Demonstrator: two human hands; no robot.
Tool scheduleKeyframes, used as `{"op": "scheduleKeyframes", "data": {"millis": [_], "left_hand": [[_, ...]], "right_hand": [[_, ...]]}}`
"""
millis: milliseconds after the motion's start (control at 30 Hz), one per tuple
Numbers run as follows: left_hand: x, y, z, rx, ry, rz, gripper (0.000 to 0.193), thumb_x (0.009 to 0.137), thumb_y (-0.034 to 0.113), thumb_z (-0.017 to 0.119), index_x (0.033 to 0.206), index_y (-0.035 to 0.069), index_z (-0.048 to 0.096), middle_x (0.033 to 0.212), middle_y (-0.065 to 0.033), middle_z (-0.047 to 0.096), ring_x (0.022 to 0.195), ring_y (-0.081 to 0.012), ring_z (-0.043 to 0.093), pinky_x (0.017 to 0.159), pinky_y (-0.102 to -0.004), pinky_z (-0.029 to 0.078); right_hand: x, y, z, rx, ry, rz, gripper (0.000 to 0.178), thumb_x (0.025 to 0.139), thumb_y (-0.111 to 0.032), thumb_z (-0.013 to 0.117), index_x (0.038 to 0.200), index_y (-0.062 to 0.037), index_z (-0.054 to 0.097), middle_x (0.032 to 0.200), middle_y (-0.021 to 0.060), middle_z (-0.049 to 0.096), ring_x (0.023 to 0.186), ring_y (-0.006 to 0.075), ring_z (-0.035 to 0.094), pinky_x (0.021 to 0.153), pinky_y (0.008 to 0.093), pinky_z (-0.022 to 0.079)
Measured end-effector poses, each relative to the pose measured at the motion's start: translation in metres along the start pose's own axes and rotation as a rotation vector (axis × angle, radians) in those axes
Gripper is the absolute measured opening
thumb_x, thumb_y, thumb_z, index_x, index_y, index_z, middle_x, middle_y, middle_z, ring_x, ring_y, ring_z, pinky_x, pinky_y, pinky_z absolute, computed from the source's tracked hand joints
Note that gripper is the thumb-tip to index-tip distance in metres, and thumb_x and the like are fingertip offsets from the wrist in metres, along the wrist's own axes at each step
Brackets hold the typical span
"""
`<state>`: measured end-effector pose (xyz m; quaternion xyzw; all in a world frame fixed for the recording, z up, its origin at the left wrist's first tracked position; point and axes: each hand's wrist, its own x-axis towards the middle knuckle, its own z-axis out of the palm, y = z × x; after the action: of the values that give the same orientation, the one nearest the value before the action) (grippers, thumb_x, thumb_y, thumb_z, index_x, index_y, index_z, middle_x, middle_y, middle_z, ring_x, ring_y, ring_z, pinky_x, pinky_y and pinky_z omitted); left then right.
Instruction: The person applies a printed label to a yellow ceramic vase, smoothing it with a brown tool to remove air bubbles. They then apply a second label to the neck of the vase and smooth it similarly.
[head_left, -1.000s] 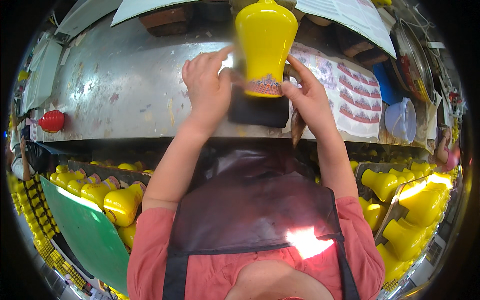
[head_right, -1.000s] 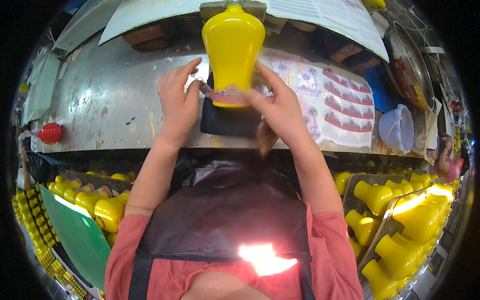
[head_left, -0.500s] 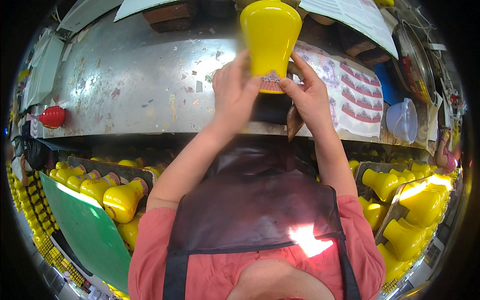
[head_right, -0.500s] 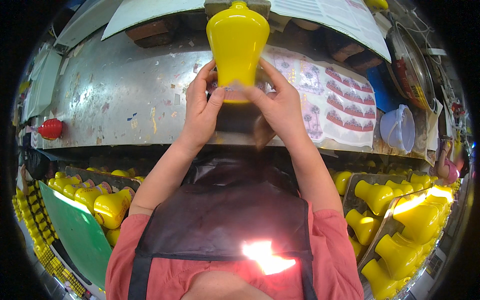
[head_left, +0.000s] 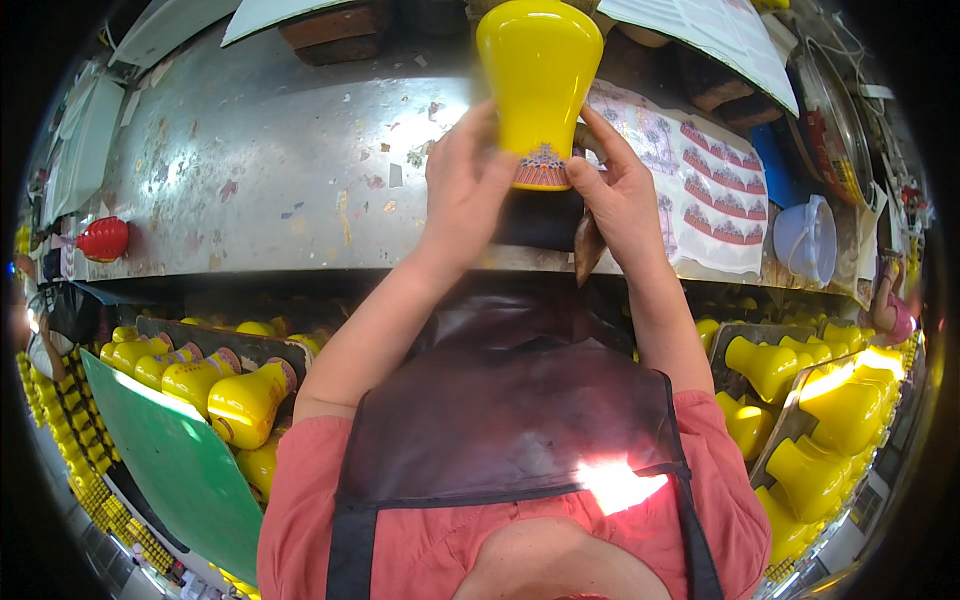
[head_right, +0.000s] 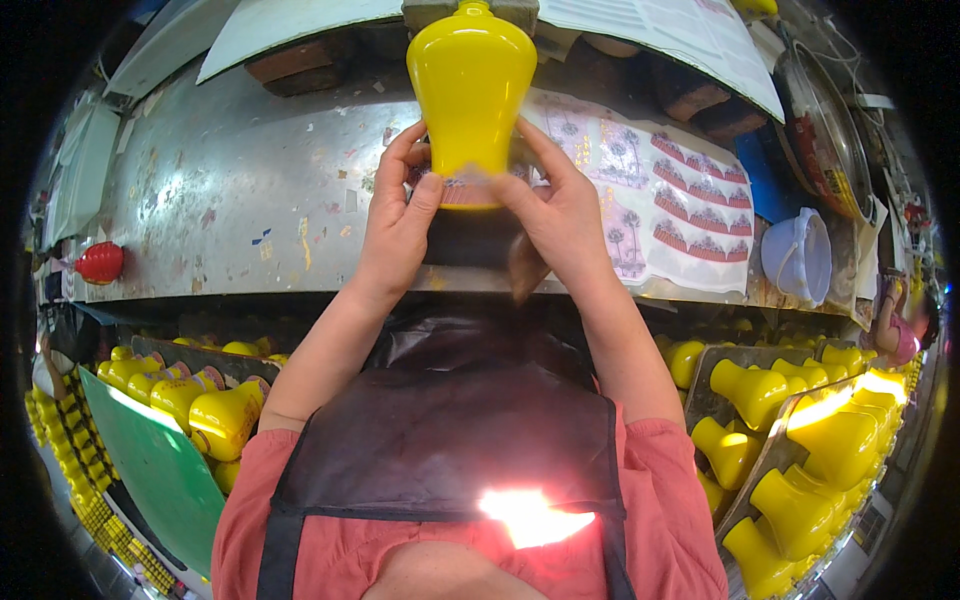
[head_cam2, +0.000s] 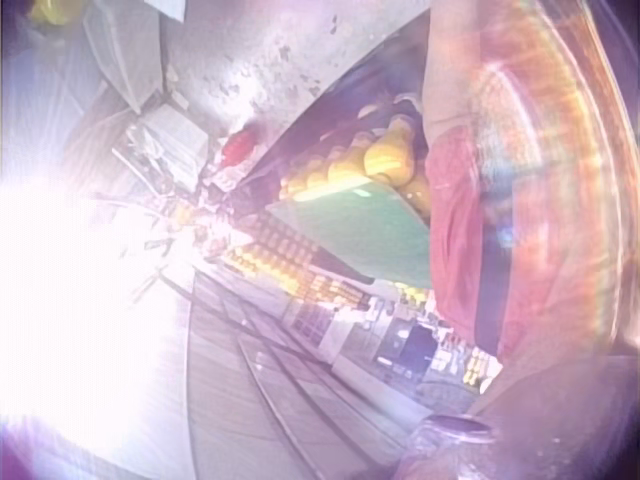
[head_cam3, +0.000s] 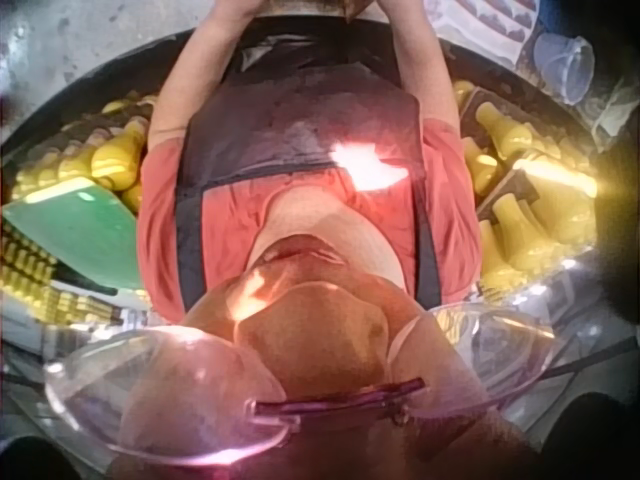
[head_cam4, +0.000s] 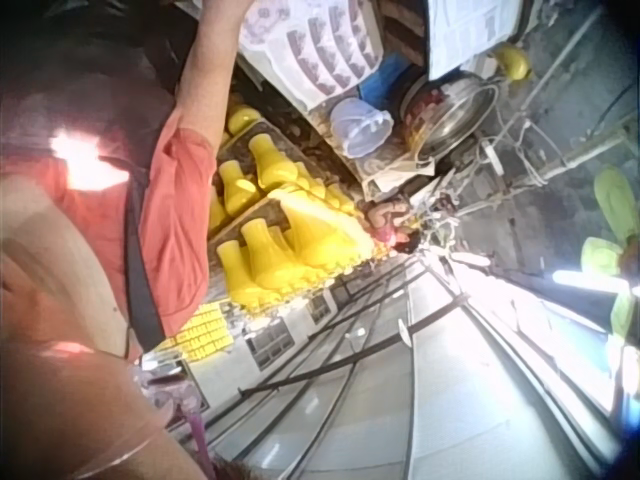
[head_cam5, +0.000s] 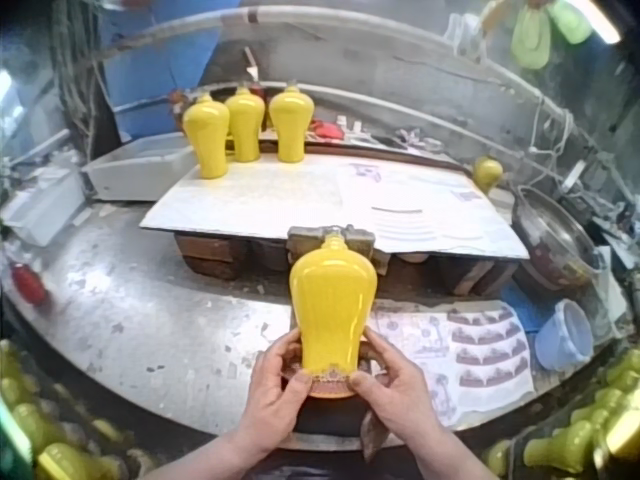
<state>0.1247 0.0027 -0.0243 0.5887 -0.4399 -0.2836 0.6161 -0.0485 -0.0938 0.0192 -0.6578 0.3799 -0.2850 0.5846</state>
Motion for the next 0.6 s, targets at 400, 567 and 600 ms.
{"op": "scheduleKeyframes", "data": {"millis": [400, 567, 600], "left_hand": [[0.000, 0.000, -0.004, -0.073, -0.094, -0.022, 0.055, 0.106, 0.018, 0.055, 0.157, 0.008, 0.037, 0.136, -0.0098, 0.051, 0.123, -0.0184, 0.048, 0.111, -0.0339, 0.038], [0.001, 0.001, 0.000, 0.018, -0.022, -0.018, 0.061, 0.098, 0.034, 0.060, 0.150, 0.005, 0.047, 0.136, -0.0188, 0.058, 0.124, -0.0355, 0.052, 0.111, -0.0482, 0.037], [0.001, 0.001, 0.000, 0.025, -0.016, -0.010, 0.061, 0.098, 0.034, 0.060, 0.150, 0.005, 0.047, 0.136, -0.0183, 0.059, 0.125, -0.0352, 0.052, 0.111, -0.0480, 0.037]], "right_hand": [[0.000, -0.006, -0.002, -0.050, 0.101, 0.046, 0.050, 0.102, -0.024, 0.070, 0.146, -0.0032, 0.059, 0.097, 0.0043, 0.072, 0.069, 0.0014, 0.056, 0.062, 0.0177, 0.045], [0.010, -0.028, -0.024, 0.453, 0.285, 0.090, 0.026, 0.103, -0.021, 0.065, 0.117, 0.0005, 0.069, 0.101, 0.0049, 0.072, 0.082, 0.0128, 0.067, 0.075, 0.0261, 0.055], [0.008, -0.033, -0.024, 0.375, 0.253, 0.077, 0.023, 0.101, -0.017, 0.068, 0.116, 0.0000, 0.069, 0.105, 0.0056, 0.073, 0.086, 0.0145, 0.069, 0.079, 0.0278, 0.056]]}}
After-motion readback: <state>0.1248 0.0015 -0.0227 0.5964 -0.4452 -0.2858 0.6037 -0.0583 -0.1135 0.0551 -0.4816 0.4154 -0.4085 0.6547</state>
